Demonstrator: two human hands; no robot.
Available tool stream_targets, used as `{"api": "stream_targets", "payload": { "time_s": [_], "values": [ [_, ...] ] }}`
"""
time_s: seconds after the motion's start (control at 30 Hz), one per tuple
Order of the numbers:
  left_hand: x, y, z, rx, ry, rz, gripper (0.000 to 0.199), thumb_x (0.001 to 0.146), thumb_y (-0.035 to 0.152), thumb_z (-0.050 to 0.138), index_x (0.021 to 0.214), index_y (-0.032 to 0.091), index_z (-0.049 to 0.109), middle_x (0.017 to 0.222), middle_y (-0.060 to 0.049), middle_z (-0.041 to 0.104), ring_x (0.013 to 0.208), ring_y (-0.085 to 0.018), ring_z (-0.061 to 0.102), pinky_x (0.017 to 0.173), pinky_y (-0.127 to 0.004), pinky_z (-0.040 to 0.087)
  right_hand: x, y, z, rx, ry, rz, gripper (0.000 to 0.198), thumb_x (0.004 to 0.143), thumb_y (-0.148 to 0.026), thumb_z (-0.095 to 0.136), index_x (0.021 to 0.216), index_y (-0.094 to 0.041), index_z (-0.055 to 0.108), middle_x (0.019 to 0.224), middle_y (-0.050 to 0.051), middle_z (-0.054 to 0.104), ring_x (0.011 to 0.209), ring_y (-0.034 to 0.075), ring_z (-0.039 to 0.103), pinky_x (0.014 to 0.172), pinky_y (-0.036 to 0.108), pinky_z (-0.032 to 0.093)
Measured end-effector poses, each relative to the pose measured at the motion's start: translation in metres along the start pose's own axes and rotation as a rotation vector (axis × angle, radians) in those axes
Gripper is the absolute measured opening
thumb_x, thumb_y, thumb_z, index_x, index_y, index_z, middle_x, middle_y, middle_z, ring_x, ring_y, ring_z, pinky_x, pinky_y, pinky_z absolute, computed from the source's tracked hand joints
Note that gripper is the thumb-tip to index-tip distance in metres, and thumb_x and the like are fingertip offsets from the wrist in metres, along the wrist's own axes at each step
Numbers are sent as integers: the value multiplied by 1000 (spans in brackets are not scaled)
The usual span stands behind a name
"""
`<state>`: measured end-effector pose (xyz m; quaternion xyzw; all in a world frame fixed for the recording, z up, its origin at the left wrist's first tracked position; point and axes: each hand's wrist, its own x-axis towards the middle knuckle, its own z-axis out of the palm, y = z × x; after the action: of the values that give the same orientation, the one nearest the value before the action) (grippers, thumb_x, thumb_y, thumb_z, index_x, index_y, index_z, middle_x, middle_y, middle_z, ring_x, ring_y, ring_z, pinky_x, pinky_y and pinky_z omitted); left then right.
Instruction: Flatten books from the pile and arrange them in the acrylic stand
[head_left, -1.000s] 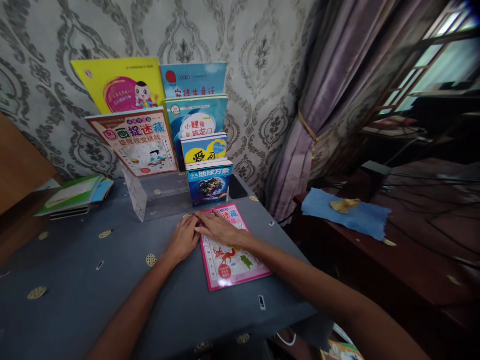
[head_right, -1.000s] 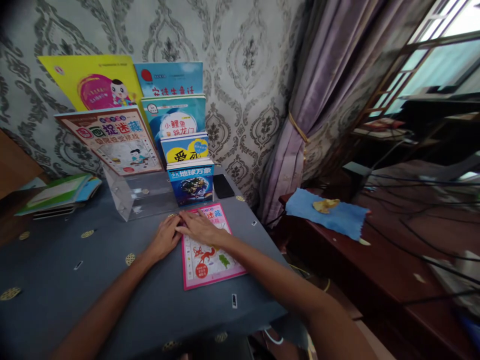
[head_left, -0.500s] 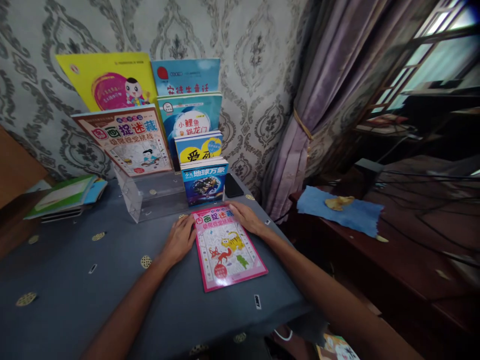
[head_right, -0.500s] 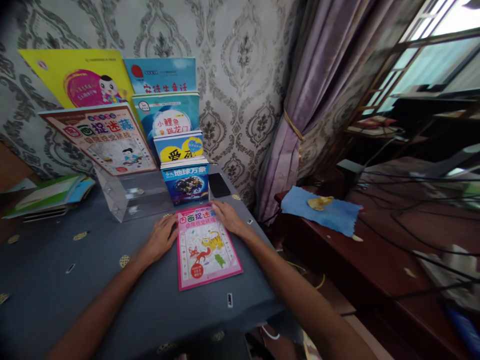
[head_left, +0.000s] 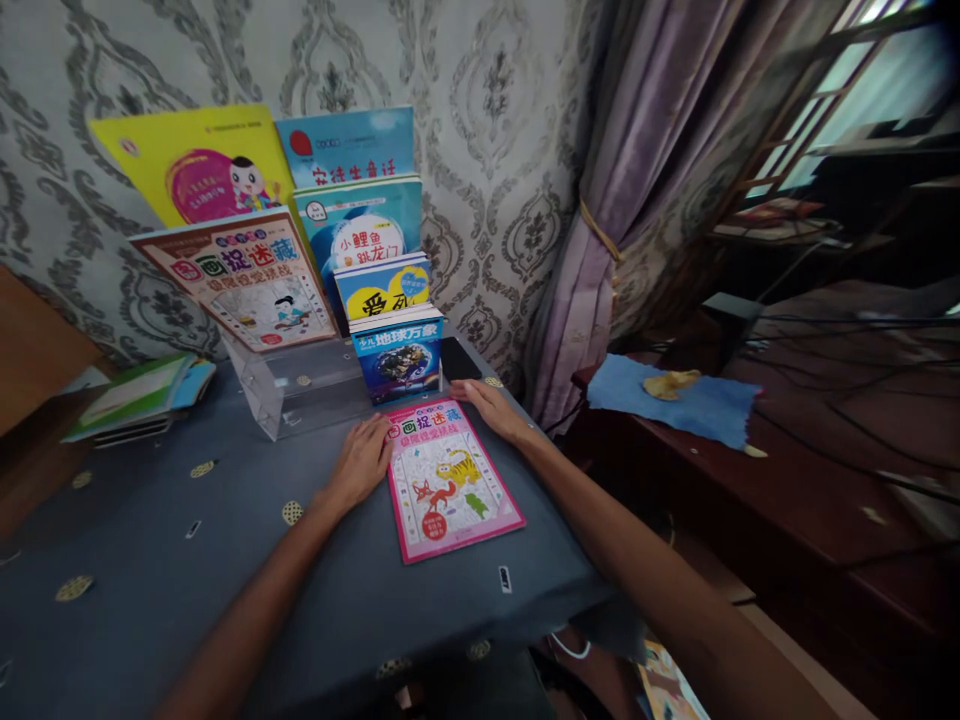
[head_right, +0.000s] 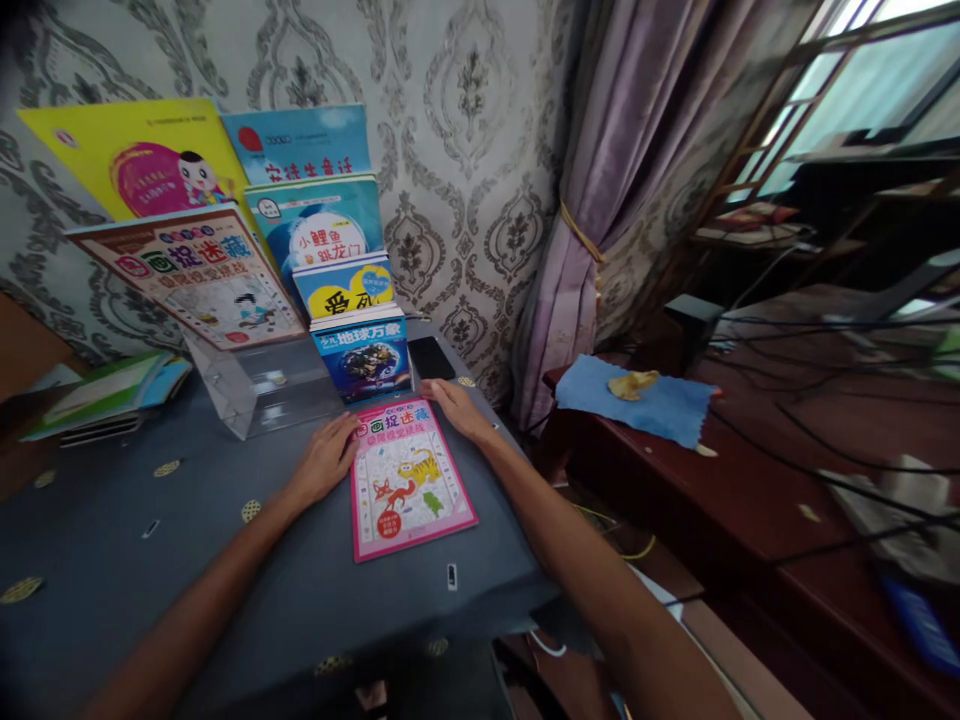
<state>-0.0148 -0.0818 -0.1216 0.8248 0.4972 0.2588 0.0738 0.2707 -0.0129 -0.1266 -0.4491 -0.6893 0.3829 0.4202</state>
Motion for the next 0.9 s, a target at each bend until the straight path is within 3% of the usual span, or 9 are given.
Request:
{"api": "stream_targets", "payload": {
  "time_s": [0.5,0.67,0.9],
  "values": [
    [65,55,42,-14,-179,257,41,98,21,41,135,14,59,144,-14,58,142,-26,45,119,-50,34,6,9,1,95,2,-9,48,103,-46,35,132,-17,61,127,12,71,116,24,68,106,43,50],
    [63,62,42,69,-265,296,43,100,20,38,139,17,56,151,-11,52,145,-24,42,122,-49,29,9,12,1,51,25,-10,48,102,-52,38,129,-22,63,124,8,73,115,23,68,105,42,51],
    [46,78,33,79,-383,417,45,100,19,37,142,22,54,153,-8,49,148,-22,37,123,-51,23,7,12,-1,67,11,-40,56,98,-64,40,124,-21,65,121,10,73,114,25,69,104,42,52]
  ]
}}
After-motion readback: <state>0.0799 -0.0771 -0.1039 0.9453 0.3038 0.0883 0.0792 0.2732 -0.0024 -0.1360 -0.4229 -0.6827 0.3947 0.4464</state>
